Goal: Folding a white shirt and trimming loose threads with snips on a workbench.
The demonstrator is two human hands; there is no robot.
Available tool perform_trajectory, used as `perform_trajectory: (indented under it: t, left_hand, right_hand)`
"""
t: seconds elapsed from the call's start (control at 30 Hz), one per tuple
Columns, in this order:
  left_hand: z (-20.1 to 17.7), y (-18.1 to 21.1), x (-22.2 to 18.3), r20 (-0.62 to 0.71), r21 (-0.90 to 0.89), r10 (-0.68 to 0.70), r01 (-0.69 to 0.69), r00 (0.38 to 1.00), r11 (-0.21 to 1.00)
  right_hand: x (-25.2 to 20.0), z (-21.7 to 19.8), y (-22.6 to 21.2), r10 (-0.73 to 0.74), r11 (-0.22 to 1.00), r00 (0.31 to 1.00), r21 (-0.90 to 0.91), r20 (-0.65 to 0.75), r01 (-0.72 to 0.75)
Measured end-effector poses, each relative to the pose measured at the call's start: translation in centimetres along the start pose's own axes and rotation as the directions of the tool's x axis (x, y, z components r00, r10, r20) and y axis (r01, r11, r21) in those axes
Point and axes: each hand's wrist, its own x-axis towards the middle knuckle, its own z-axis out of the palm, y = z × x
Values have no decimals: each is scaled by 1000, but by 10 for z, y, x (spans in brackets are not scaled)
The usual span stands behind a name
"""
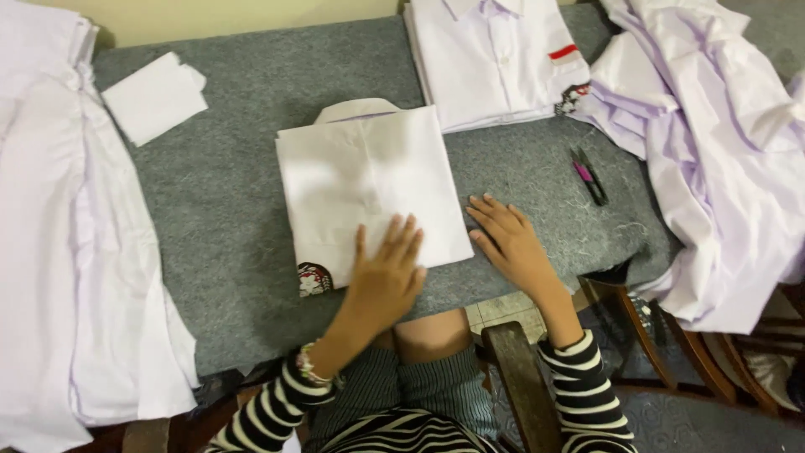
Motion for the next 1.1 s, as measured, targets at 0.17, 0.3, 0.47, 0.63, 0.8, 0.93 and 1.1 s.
perform_trajectory:
  t: [0.17,0.3,0.47,0.63,0.8,0.93,1.1]
  left_hand:
    - [29,66,25,48,-189,152,-140,987,972]
    - [57,99,58,109,-299,231,-189,967,935]
    - [86,131,93,179,-344,256,-184,950,921]
    - [91,137,91,173,-195,254,-219,952,956]
    - [60,127,48,200,-339,335,-256,921,906]
    - [-1,92,18,416,-487,553,-337,721,806]
    - [-71,48,19,448,-465,399,-173,800,868]
  right_hand:
    - [-17,-13,54,143,953,982,-249,-125,-171]
    - [-27,-6,128,235,827,891,-402,-388,-393]
    - [-13,-11,144,361,766,784,-319,-505,-558]
    - [-13,-7,159,361,816,798,-251,-483,-521]
    - [-19,-20,114,342,846,770,-181,-538,-502]
    - [-23,-19,111,307,924,788,-29,-534,-381]
    - [-3,-22,33,366,864,882,459,-297,-205]
